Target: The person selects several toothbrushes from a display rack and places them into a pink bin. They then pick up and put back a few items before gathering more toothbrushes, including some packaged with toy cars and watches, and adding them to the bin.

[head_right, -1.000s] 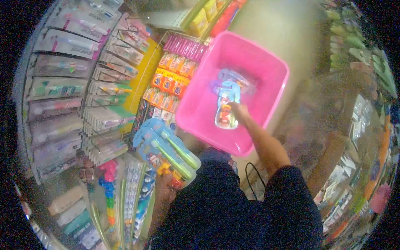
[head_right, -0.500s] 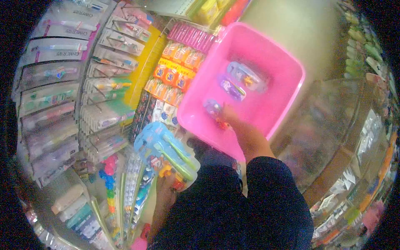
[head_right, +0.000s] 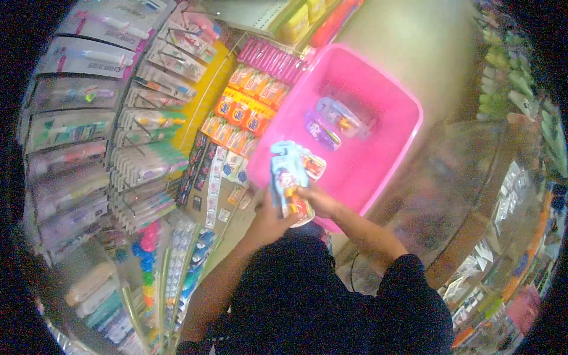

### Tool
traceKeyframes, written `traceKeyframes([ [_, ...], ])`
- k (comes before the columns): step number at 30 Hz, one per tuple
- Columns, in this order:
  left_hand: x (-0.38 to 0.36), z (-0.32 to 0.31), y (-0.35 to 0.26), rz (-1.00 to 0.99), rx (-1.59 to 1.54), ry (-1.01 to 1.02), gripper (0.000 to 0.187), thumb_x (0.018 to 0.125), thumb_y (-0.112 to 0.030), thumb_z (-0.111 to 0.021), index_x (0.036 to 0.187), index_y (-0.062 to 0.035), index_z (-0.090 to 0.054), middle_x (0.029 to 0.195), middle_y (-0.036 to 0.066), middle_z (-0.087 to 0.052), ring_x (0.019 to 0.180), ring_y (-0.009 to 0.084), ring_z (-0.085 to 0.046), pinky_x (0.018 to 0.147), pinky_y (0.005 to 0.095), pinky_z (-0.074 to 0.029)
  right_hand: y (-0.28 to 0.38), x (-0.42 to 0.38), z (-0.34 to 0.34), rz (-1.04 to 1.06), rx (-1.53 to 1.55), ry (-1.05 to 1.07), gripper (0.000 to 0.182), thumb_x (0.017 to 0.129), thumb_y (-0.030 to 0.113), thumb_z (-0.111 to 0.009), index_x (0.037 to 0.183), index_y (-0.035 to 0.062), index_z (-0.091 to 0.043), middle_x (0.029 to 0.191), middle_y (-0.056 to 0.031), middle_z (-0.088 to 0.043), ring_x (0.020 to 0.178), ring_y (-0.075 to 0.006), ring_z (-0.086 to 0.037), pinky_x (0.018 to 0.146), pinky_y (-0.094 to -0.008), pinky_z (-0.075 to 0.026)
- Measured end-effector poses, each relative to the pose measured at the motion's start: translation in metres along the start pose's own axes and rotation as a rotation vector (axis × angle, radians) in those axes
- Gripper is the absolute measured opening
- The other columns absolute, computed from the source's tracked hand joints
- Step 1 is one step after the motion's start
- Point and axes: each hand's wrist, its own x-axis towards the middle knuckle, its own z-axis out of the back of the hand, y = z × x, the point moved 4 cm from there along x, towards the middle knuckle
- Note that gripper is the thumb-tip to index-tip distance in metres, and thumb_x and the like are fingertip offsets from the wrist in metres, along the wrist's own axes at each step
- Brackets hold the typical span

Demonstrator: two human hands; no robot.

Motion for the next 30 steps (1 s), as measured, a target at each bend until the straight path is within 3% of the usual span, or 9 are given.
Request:
traceKeyframes([
  [3,0.005,-0.001,-0.018,0.136,0.358,0.057,0.098,0.076,-0.048,-0.072,0.142,0.0007,-0.018,0.115,0.026,-0.059,0.097,0.0385,-0.063,0.085,0.0419,-0.051,-0.015,-0.003,0.057,-0.214,0.270,-0.084,0.051,0.091,0.026,-0.057,0.133,0.0003,-0.042,0.121,-0.0153,-0.057,0.110,-0.0284,-0.059,0.099,-0.0434,-0.046],
  [6,-0.002,0.005,-0.014,0.191,0.166,0.172,0.085,0.079,-0.043,-0.071,0.141,-0.0014,-0.029,0.115,0.022,-0.060,0.096,0.0349,-0.064,0.084,0.0419,-0.051,0.002,-0.003,0.111,-0.123,0.353,-0.174,0.045,0.092,0.024,-0.055,0.128,-0.0018,-0.046,0.117,-0.0157,-0.059,0.103,-0.0269,-0.062,0.092,-0.0413,-0.051],
  [9,-0.023,0.017,0.021,0.129,0.018,0.050,0.068,0.082,-0.034,-0.070,0.135,-0.0040,-0.041,0.109,0.017,-0.063,0.099,0.0302,-0.063,0.084,0.0390,-0.050,0.036,0.010,0.156,-0.071,-0.093,-0.504,0.045,0.089,0.023,-0.060,0.122,-0.0051,-0.049,0.106,-0.0161,-0.062,0.086,-0.0240,-0.067,0.074,-0.0382,-0.057],
  [12,-0.053,0.028,0.064,0.225,0.125,-0.043,0.062,0.083,-0.033,-0.069,0.132,-0.0042,-0.045,0.112,0.017,-0.062,0.101,0.0298,-0.062,0.085,0.0387,-0.049,0.042,0.035,0.219,-0.080,-0.746,-0.717,0.057,0.080,0.023,-0.071,0.124,-0.0025,-0.045,0.101,-0.0149,-0.065,0.090,-0.0250,-0.066,0.074,-0.0392,-0.056],
  [15,-0.090,0.036,0.088,0.273,0.312,-0.055,0.061,0.083,-0.032,-0.070,0.132,-0.0046,-0.046,0.116,0.019,-0.060,0.103,0.0297,-0.062,0.087,0.0390,-0.048,0.073,0.038,0.161,-0.254,-1.130,-0.859,0.071,0.075,0.033,-0.073,0.127,-0.0032,-0.041,0.101,-0.0204,-0.065,0.094,-0.0328,-0.066,0.079,-0.0422,-0.054],
  [21,-0.139,0.034,0.119,0.386,0.121,-0.139,0.061,0.082,-0.032,-0.070,0.131,-0.0040,-0.047,0.120,0.019,-0.059,0.106,0.0303,-0.061,0.089,0.0391,-0.048,0.068,0.095,0.161,-0.082,-1.567,-0.839,0.083,0.074,0.044,-0.070,0.135,-0.0021,-0.037,0.113,-0.0293,-0.060,0.103,-0.0418,-0.060,0.086,-0.0455,-0.050],
  [26,-0.156,0.039,0.130,0.363,0.063,-0.163,0.062,0.083,-0.032,-0.070,0.132,-0.0023,-0.045,0.123,0.020,-0.057,0.108,0.0314,-0.060,0.091,0.0382,-0.048,0.076,0.110,0.174,0.177,-1.458,-0.995,0.066,0.076,0.038,-0.070,0.124,-0.0036,-0.049,0.105,-0.0252,-0.062,0.097,-0.0398,-0.062,0.082,-0.0453,-0.049],
  [28,-0.161,0.042,0.141,0.342,0.055,-0.152,0.063,0.084,-0.037,-0.067,0.132,-0.0022,-0.046,0.127,0.021,-0.054,0.113,0.0328,-0.057,0.095,0.0384,-0.045,0.074,0.126,0.211,0.409,-1.583,-0.906,0.053,0.076,0.031,-0.070,0.114,-0.0041,-0.055,0.098,-0.0197,-0.064,0.088,-0.0294,-0.064,0.077,-0.0400,-0.050],
  [30,-0.166,0.050,0.149,0.260,0.133,-0.151,0.064,0.085,-0.042,-0.064,0.132,-0.0019,-0.045,0.130,0.021,-0.051,0.118,0.0341,-0.053,0.100,0.0392,-0.042,0.100,0.118,0.142,0.467,-1.429,-0.843,0.037,0.080,0.020,-0.068,0.107,-0.0028,-0.058,0.095,-0.0148,-0.064,0.084,-0.0232,-0.063,0.076,-0.0367,-0.051],
])
